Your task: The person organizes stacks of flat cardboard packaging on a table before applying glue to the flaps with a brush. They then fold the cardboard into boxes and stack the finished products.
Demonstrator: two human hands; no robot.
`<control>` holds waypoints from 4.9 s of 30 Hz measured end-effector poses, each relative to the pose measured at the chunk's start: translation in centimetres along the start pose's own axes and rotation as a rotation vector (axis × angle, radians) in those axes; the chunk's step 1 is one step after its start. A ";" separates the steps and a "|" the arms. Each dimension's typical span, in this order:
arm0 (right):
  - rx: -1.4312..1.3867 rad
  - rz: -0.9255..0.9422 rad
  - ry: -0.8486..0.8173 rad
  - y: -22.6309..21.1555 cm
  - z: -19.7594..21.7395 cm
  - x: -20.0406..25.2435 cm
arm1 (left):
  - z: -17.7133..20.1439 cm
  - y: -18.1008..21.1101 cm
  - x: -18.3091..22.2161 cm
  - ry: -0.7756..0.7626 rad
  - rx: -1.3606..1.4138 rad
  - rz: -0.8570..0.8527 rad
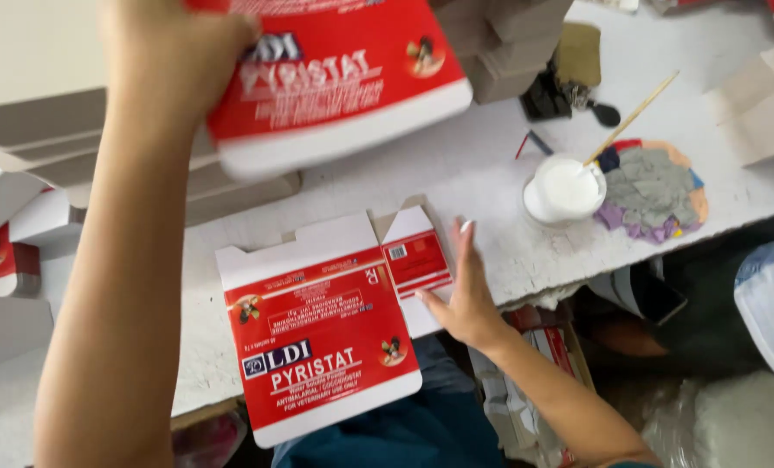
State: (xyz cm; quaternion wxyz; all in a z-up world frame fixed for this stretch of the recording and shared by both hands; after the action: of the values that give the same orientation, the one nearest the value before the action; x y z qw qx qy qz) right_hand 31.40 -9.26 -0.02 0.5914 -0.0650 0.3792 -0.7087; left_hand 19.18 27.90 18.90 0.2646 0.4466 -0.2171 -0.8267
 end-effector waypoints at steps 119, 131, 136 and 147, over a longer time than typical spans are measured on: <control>0.056 -0.061 0.128 -3.8 5.7 -2.1 | 6.1 2.5 33.8 -0.435 -0.341 0.426; -0.274 -0.114 -0.043 -4.2 4.8 -3.2 | 5.3 1.7 33.6 -0.518 -0.393 0.355; 0.172 0.245 -0.166 -1.6 -0.9 -2.4 | 4.5 1.0 35.2 -0.526 -0.506 0.360; 0.391 0.107 -0.319 -1.1 -1.8 -1.3 | 4.1 0.5 36.4 -0.521 -0.499 0.354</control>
State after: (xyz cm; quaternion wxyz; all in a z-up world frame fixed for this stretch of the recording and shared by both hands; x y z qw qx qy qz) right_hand 29.92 -7.26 -0.12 0.6815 -0.0402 0.1400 -0.7171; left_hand -0.98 5.02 -1.45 0.4392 0.1000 -0.1430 -0.8813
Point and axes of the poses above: each hand's wrist, its own x-axis away from the middle knuckle, its own z-axis out of the back of the hand, y = z × x, the point moved 1 cm from there along -x, towards the middle knuckle, and after that the axes turned 6 degrees about z, right-handed, at the moved point
